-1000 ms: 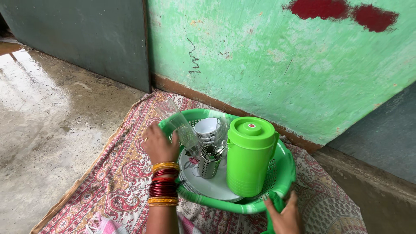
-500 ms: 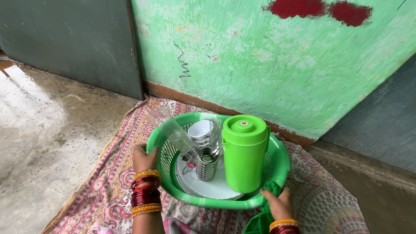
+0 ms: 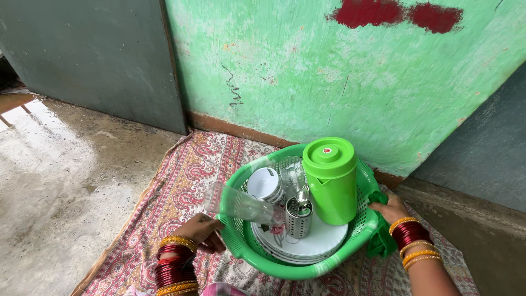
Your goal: The person wipes plates, bowls, glasses, a cutlery holder, and a pitcher with a cloth and arranges them inside a basket.
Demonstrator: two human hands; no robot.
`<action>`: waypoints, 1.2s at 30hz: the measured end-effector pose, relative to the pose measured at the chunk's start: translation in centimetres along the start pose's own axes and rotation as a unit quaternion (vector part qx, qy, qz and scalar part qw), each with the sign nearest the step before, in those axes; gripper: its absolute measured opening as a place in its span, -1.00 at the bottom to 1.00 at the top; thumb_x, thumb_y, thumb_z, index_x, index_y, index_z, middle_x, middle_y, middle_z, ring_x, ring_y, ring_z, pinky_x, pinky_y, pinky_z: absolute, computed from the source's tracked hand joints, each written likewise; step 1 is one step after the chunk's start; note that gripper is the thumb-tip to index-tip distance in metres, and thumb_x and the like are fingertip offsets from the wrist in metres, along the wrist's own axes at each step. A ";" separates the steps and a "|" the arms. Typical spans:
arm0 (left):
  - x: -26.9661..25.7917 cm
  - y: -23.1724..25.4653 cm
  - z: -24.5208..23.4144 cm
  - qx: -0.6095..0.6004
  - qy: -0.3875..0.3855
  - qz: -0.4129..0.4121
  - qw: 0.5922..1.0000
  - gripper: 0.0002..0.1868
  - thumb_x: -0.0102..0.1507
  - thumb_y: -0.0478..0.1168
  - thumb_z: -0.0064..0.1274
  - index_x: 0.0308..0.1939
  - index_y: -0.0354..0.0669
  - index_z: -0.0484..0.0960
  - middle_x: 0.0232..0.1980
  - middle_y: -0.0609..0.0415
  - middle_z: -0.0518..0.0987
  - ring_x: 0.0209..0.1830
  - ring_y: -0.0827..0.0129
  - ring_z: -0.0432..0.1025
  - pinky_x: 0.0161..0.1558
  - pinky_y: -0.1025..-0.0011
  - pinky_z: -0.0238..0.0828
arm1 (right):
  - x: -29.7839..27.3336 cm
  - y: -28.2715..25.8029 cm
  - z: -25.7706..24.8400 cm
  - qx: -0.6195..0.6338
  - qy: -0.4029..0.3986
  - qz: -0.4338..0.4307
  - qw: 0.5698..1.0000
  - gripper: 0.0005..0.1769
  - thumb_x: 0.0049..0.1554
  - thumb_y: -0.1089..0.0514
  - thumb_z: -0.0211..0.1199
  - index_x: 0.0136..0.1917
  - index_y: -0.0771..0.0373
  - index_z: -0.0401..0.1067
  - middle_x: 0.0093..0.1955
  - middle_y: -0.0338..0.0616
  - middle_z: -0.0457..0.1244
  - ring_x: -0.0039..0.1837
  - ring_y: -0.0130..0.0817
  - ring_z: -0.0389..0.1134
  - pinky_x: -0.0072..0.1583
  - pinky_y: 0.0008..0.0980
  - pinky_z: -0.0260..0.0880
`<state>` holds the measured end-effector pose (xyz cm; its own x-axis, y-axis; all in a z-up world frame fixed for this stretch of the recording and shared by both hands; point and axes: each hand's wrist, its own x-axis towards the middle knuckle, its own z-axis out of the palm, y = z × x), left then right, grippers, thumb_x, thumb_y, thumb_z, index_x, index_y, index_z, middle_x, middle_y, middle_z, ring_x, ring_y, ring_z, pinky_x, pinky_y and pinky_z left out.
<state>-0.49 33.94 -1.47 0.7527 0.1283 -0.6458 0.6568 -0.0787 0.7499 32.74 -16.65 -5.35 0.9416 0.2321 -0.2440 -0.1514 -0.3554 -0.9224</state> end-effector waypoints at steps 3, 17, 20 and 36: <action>4.7 -2.2 -0.8 -0.139 0.145 0.086 0.976 -0.57 0.34 -0.04 -0.13 0.08 -0.25 0.65 -0.02 -0.28 0.68 -0.20 0.12 0.64 -0.16 0.14 0.65 | -2.3 -1.0 0.4 -0.127 0.054 -0.041 0.990 -0.61 -0.03 0.17 0.45 0.03 0.44 0.58 -0.08 0.14 0.47 -0.13 -0.11 0.51 0.04 -0.08 0.49; 6.9 -0.9 4.0 -0.400 0.082 0.304 0.861 -0.32 0.27 -0.05 -0.08 0.48 -0.12 0.32 0.40 -0.14 0.45 0.30 0.11 0.39 0.30 0.23 0.34 | -19.9 5.7 15.1 0.117 0.123 0.156 0.973 -0.43 -0.13 -0.06 0.56 0.03 0.30 0.48 -0.09 0.02 0.40 -0.06 -0.10 0.44 0.05 -0.13 0.48; 3.6 -0.3 4.9 -0.409 0.073 0.241 0.877 -0.38 0.28 0.03 -0.13 0.41 -0.06 0.39 0.31 -0.11 0.50 0.20 0.13 0.42 0.22 0.19 0.41 | -19.2 5.3 13.0 0.167 0.105 0.089 0.976 -0.43 -0.24 0.01 0.58 -0.01 0.30 0.51 -0.01 0.05 0.44 0.04 -0.08 0.44 0.13 -0.11 0.43; 5.0 -1.4 7.7 -0.348 0.086 0.251 0.899 -0.60 0.43 0.01 0.02 -0.06 -0.35 0.56 -0.41 0.14 0.50 -0.52 0.42 0.45 -0.37 0.35 0.55 | -11.3 6.6 1.8 -0.078 -0.047 0.106 0.990 -0.61 -0.11 -0.12 0.42 -0.20 0.23 0.54 -0.37 -0.18 0.21 -0.34 -0.25 0.19 -0.23 -0.20 0.26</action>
<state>2.71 27.07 -6.90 0.8889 0.4046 -0.2148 0.0050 0.4604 0.8877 20.51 -19.97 -9.26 0.8603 0.2172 -0.4612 -0.2879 -0.5397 -0.7911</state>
